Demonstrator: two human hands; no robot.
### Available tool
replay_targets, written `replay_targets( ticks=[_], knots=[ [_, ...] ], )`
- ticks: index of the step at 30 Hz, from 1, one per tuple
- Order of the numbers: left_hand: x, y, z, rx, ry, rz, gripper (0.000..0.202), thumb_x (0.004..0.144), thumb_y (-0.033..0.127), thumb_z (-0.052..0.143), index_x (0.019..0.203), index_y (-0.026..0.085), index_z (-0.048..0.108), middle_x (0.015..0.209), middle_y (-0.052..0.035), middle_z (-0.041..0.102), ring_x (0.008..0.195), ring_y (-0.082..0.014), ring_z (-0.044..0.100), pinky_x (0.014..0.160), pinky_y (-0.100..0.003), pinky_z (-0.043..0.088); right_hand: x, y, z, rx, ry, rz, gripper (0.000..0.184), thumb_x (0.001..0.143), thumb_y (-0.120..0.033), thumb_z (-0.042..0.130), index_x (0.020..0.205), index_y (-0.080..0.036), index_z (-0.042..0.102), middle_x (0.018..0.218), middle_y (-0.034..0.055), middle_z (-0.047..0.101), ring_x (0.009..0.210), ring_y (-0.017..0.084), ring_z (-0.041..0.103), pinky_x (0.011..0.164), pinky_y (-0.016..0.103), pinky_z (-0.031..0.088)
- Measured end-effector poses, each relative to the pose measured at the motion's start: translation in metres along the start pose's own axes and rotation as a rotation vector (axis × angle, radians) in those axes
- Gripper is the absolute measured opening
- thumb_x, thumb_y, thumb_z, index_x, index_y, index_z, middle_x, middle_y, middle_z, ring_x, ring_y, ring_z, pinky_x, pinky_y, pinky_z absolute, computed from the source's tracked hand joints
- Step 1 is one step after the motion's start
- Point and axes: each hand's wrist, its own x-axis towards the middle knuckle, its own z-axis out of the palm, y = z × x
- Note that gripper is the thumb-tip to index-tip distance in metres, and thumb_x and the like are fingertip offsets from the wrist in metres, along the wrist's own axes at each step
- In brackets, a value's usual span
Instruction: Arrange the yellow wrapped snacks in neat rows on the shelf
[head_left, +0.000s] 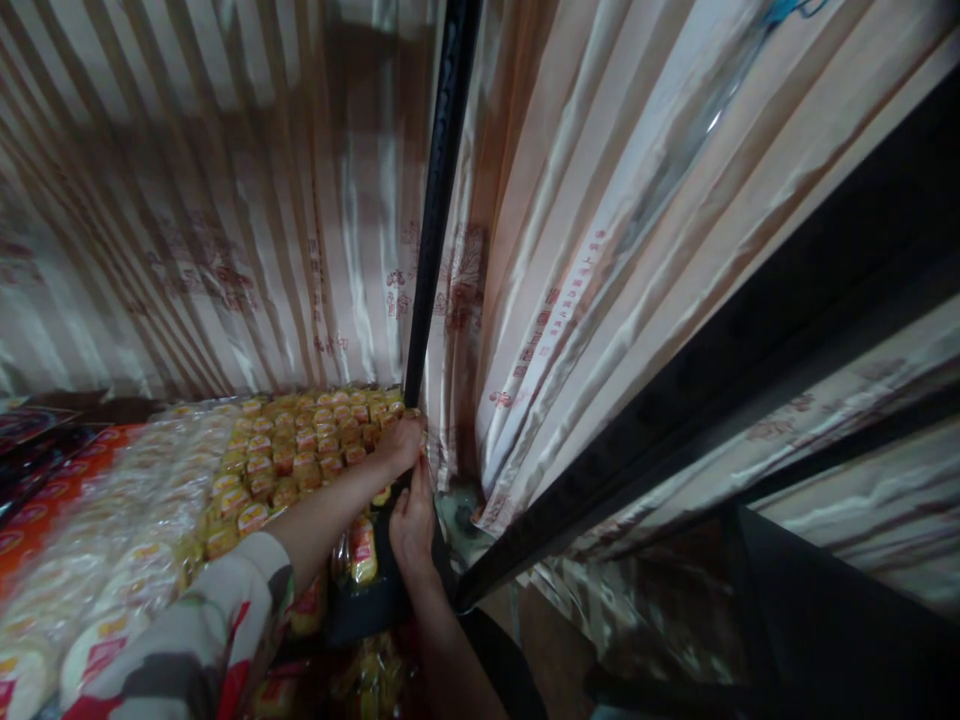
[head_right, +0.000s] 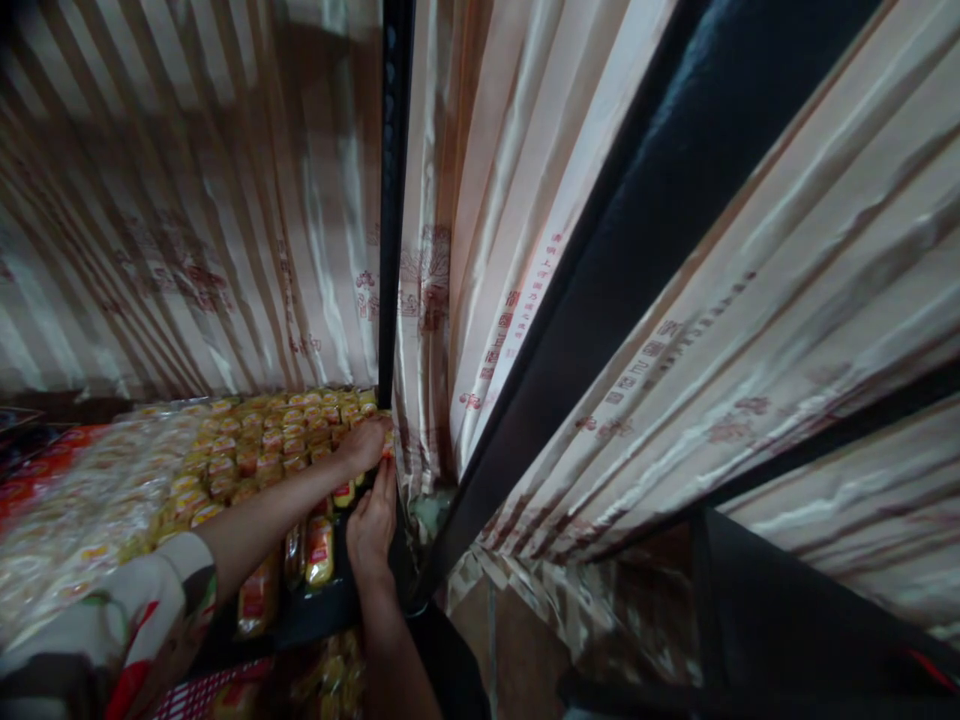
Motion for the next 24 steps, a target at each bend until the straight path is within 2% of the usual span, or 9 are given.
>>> replay_targets(
  ticks=[8,12,15,24],
  knots=[
    [0.009,-0.006,0.001,-0.001,0.054,0.006,0.026,0.080,0.003,0.039,0.092,0.012,0.061,0.099,-0.0118,0.065,0.094,-0.0174,0.062,0.080,-0.028,0.048,0.005,0.003,0.006,0.016,0.000,-0.016,0.064,0.075,-0.004,0.033,0.139,-0.008,0.033,0.144,0.0132,0.036,0.136,0.021,0.025,0.112,0.043,0.025],
    [0.013,-0.011,0.000,-0.003,0.066,0.027,0.026,0.078,0.003,0.042,0.093,0.011,0.061,0.099,-0.0126,0.065,0.095,-0.0185,0.061,0.081,-0.027,0.047,0.005,0.002,0.009,-0.013,-0.015,-0.002,0.063,0.076,-0.004,0.034,0.139,-0.002,0.032,0.146,0.0178,0.029,0.137,0.024,0.021,0.111,0.044,0.025],
    [0.016,-0.012,0.001,-0.001,0.066,0.042,0.024,0.079,0.006,0.043,0.092,0.011,0.062,0.097,-0.0123,0.065,0.094,-0.0186,0.061,0.080,-0.027,0.047,0.005,0.004,0.012,-0.012,-0.012,-0.014,0.064,0.076,-0.004,0.033,0.140,-0.004,0.030,0.148,0.0166,0.025,0.138,0.024,0.017,0.111,0.047,0.025],
    [0.019,-0.021,0.006,0.050,0.073,0.022,0.029,0.081,0.004,0.035,0.093,0.011,0.061,0.097,-0.0130,0.064,0.093,-0.0187,0.060,0.081,-0.029,0.046,0.006,0.005,0.011,-0.056,-0.062,-0.098,0.066,0.074,-0.002,0.032,0.140,-0.005,0.031,0.145,0.0161,0.031,0.138,0.024,0.018,0.110,0.049,0.026]
  ],
)
